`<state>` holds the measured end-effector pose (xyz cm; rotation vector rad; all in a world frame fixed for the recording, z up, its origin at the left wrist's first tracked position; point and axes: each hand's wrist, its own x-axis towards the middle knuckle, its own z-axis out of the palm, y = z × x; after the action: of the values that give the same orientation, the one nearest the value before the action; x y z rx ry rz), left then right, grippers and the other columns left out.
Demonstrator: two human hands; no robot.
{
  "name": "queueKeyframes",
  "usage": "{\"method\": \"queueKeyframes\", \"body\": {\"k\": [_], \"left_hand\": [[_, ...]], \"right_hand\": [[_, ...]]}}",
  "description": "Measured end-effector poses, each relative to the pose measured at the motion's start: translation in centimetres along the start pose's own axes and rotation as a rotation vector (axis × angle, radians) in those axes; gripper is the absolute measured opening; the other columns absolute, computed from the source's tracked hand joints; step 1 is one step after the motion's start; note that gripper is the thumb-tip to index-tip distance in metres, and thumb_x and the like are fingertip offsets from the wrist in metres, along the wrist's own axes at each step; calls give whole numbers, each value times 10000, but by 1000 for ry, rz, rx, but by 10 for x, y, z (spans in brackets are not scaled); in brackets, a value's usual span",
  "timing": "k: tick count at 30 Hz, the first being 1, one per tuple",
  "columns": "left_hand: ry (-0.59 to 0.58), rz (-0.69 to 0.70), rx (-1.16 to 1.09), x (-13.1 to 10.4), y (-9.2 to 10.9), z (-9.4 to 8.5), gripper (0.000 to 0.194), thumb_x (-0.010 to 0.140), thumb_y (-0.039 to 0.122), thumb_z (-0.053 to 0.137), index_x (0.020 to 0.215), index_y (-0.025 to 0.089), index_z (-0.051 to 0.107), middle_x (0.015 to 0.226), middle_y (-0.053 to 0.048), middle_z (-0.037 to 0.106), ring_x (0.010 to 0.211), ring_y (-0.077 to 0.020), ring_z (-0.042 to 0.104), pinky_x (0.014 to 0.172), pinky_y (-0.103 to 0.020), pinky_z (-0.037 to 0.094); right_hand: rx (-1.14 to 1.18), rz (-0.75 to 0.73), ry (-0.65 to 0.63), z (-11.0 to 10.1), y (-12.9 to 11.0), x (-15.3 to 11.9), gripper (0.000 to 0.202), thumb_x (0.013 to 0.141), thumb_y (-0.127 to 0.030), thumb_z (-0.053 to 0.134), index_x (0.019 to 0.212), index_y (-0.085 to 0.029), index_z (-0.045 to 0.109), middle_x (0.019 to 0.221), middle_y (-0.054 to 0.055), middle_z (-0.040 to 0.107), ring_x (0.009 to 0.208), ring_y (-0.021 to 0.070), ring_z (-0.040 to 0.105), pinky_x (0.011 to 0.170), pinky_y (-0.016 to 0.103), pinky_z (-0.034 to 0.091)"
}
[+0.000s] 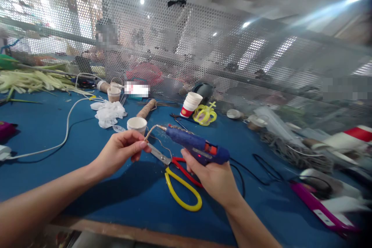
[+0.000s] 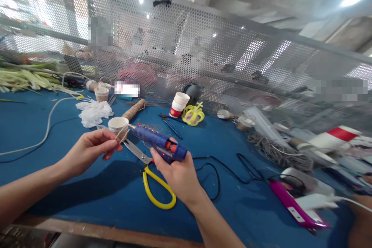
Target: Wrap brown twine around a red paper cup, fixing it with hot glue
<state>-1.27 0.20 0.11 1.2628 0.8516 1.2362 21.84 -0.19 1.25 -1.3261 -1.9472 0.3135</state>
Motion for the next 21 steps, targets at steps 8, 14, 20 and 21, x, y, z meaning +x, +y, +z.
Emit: {"method": "queueKeyframes", "body": {"k": [8,14,20,21], "left_hand": [[-2,-7,-4,0,0,0,200,689,322,651,687,142,564,628,-12,662,423,-59,475,442,-206,393],[0,-5,-12,0,0,1,220,677,342,658,686,145,560,632,-15,665,419,-63,477,434,-211,393],[-7,-4,-9,0,0,0,202,695,327,646,689,145,559,634,-13,666,418,-61,478,438,-209,399],[-8,-4,-11,-1,0,0,198,698,324,644,691,144,560,636,-13,666,420,-60,479,441,-209,400]], "right_hand": [[-15,15,81,6,-12,-4,200,709,-394,588,738,-213,667,685,42,680,732,231,648,638,325,530],[-2,9,54,4,-12,-4,205,728,-393,570,742,-211,661,672,37,677,665,216,648,618,321,534],[28,15,80,6,-16,-2,199,709,-383,593,737,-189,633,697,32,688,642,199,647,644,304,537],[33,20,87,7,-17,-2,207,703,-384,598,740,-182,627,704,33,688,634,195,646,644,300,538]]}}
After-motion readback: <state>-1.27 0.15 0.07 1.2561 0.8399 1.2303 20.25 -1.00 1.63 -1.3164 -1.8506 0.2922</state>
